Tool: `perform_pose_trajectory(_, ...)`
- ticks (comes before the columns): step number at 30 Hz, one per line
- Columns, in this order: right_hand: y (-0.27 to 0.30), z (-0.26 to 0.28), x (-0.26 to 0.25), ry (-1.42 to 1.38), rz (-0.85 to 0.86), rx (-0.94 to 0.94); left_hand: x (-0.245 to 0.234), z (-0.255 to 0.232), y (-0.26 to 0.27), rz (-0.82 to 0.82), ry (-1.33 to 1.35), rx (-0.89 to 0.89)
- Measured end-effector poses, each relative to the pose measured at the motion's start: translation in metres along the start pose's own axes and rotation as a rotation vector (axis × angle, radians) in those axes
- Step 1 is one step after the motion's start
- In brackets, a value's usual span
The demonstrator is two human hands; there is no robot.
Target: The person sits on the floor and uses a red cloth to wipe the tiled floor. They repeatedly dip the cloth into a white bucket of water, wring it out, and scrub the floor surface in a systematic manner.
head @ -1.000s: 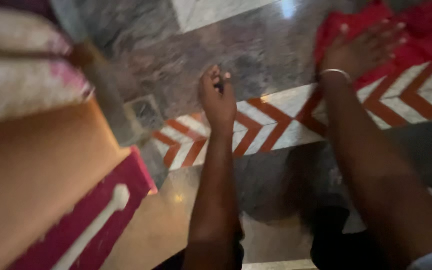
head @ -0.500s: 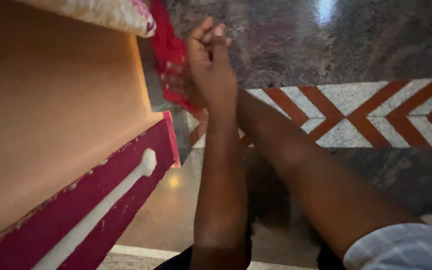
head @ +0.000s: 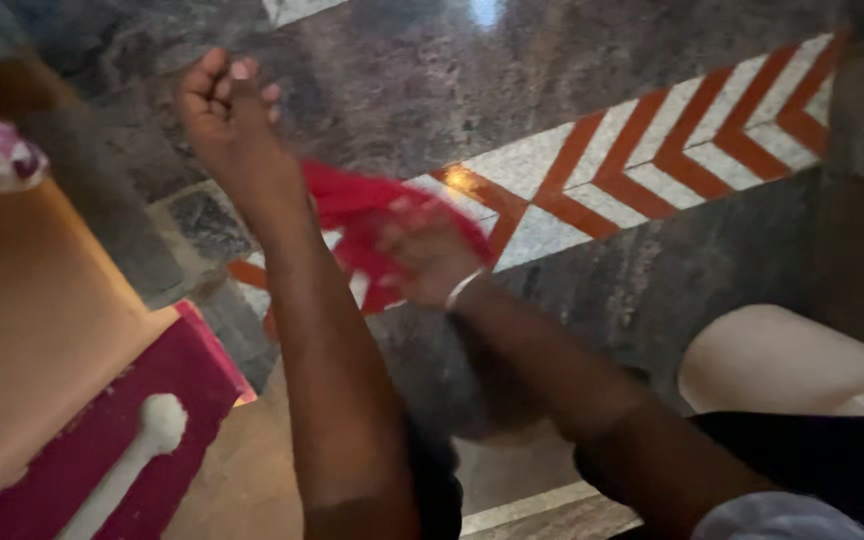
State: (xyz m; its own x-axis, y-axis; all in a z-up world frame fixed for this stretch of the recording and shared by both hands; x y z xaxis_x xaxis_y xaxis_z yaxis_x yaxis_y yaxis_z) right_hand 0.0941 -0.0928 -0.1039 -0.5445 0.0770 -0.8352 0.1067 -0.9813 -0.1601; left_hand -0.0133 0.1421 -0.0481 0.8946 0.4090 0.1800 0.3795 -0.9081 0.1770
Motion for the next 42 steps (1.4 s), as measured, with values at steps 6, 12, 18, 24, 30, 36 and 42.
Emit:
perform_pose_trajectory(6, 0.061, -0.226, -0.145, 0.535, -0.035, 0.558, 0.027, 0.012, 0.039, 0.105, -0.181, -0.06)
perform_pose_trajectory(12, 0.077, -0.285, -0.189, 0.695, -0.179, 0.99, 0.032, 0.032, 0.079, 0.181, -0.388, -0.121)
perform_pose_trajectory(18, 0.027, -0.096, -0.039, 0.432, 0.052, 0.473, 0.06, 0.059, 0.099, 0.228, -0.318, -0.151)
perform_pose_trajectory(24, 0.007, -0.057, -0.098, 0.492, -0.245, -0.115, 0.076, 0.023, 0.113, 0.418, -0.502, -0.003)
perform_pose_trajectory(30, 0.031, -0.284, -0.173, 0.591, 0.136, 0.914, 0.032, 0.02, 0.084, 0.324, -0.54, 0.017)
perform_pose_trajectory(36, 0.138, -0.428, -0.251, 0.638, -0.081, 1.008, 0.012, 0.041, 0.067, 0.273, -0.529, 0.032)
perform_pose_trajectory(42, 0.197, -0.391, -0.256, 0.762, -0.325, 1.277, 0.035, 0.039, 0.095, 0.315, -0.811, 0.023)
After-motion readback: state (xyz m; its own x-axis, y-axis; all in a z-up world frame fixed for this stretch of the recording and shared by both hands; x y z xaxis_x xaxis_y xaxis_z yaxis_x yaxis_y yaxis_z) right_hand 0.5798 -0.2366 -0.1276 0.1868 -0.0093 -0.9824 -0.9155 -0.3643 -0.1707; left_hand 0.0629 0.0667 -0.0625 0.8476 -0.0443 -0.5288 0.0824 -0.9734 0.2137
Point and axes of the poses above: each hand's wrist, its own y-axis away from the middle knuckle, its own x-axis out of the palm, z = x × y, the point moved 9 cm from there along -y, towards the middle knuckle, and after that the axes turned 14 degrees about -z, right-handed, at the moved point
